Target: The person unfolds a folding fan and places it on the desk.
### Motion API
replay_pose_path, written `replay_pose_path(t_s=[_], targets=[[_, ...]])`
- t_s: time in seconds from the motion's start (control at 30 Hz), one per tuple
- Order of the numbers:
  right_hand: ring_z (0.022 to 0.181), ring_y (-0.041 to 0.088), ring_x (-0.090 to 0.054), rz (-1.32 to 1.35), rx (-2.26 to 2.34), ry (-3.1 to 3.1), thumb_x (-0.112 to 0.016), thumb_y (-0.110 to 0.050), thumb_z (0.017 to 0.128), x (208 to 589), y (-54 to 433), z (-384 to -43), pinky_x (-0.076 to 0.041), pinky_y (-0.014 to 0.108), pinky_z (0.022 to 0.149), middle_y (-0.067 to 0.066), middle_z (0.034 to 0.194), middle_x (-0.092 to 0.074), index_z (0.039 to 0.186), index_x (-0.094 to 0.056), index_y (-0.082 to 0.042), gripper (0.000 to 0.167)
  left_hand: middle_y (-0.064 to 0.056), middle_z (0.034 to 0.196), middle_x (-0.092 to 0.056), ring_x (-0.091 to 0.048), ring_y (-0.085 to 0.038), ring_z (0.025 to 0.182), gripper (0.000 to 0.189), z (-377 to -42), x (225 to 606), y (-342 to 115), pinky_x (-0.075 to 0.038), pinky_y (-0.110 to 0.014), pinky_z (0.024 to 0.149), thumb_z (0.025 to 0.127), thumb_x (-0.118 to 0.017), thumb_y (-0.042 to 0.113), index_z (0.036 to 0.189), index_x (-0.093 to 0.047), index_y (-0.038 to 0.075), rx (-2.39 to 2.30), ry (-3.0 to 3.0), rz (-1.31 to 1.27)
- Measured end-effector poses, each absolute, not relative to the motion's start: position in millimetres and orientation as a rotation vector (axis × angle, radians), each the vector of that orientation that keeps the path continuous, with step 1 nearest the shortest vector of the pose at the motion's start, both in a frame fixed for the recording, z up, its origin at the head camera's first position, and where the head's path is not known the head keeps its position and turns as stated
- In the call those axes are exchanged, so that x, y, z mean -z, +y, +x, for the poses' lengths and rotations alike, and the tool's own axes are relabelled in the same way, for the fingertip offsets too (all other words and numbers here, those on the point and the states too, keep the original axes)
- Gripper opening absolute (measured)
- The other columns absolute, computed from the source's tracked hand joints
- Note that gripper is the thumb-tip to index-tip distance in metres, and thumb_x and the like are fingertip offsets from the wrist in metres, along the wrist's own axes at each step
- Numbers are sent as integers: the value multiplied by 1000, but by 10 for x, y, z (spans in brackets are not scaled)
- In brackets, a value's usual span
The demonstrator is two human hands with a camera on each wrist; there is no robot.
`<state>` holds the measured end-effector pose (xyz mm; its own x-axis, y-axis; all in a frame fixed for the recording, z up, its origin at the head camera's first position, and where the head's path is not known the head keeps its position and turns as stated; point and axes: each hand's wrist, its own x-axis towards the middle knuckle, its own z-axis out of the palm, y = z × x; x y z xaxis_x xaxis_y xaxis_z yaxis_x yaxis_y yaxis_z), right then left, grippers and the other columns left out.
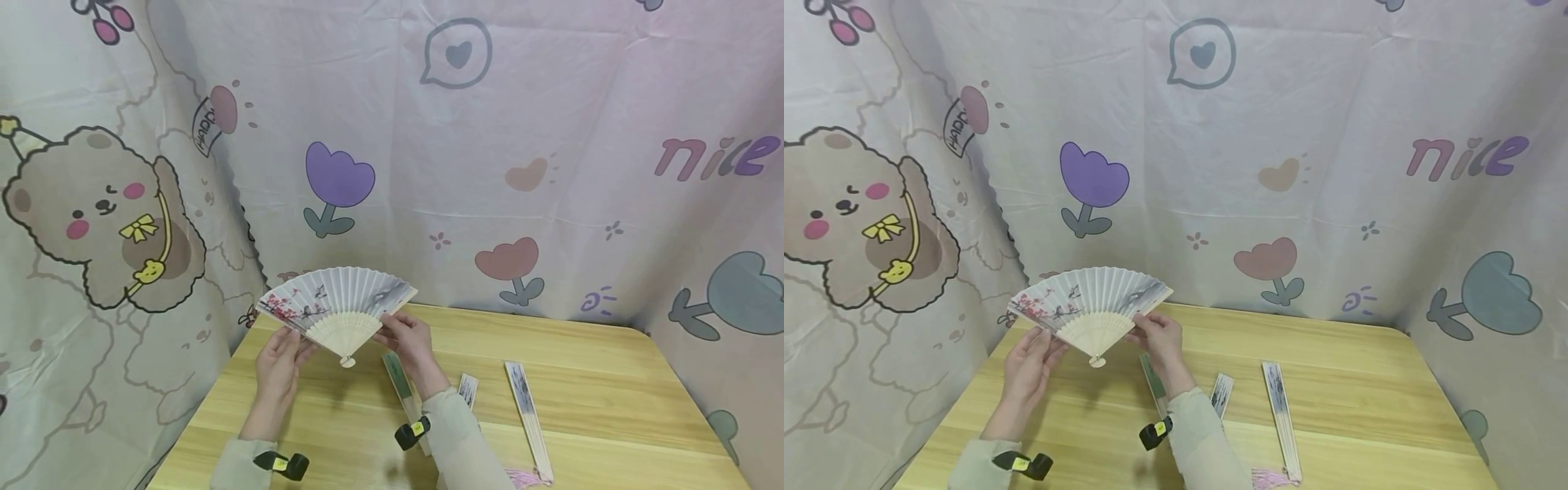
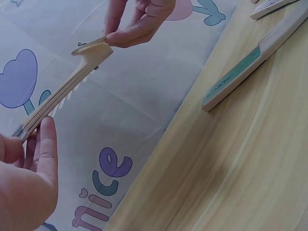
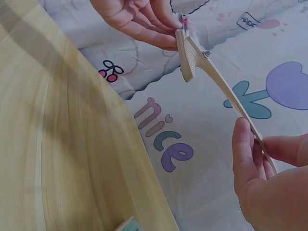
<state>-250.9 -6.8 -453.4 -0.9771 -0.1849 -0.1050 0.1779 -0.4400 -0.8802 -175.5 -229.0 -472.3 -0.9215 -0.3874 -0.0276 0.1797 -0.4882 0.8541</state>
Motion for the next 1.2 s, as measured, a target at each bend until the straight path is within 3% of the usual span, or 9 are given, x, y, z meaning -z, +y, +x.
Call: replay_pose_path(t_s=[0.5, 1.03, 1.2], targets=[[70, 12, -74, 53, 2580, 1456, -65, 2, 101, 4527, -96, -2518, -69, 27, 72, 4, 76, -73, 89, -63, -2, 13, -3, 101, -80, -78, -14, 89, 16, -1712, 4761, -2270, -67, -27, 89, 107, -57, 3, 117, -67, 10, 2372, -1234, 241], [69, 12, -74, 78, 2653, 1398, -64, 4, 101, 4560, -169, -2523, -69, 27, 72, 3, 74, -71, 81, -59, -7, 23, -5, 101, -79, -79, -15, 88, 26, -1666, 4766, -2222, -67, -29, 88, 107, -57, 1, 132, -58, -5, 2230, -1173, 305], [68, 13, -74, 114, 2672, 1371, -63, 6, 100, 4565, -206, -2513, -70, 27, 72, 3, 73, -71, 79, -57, -7, 25, -6, 101, -80, -79, -16, 88, 20, -1655, 4790, -2208, -67, -29, 86, 105, -58, -1, 125, -62, -6, 2204, -1112, 293]])
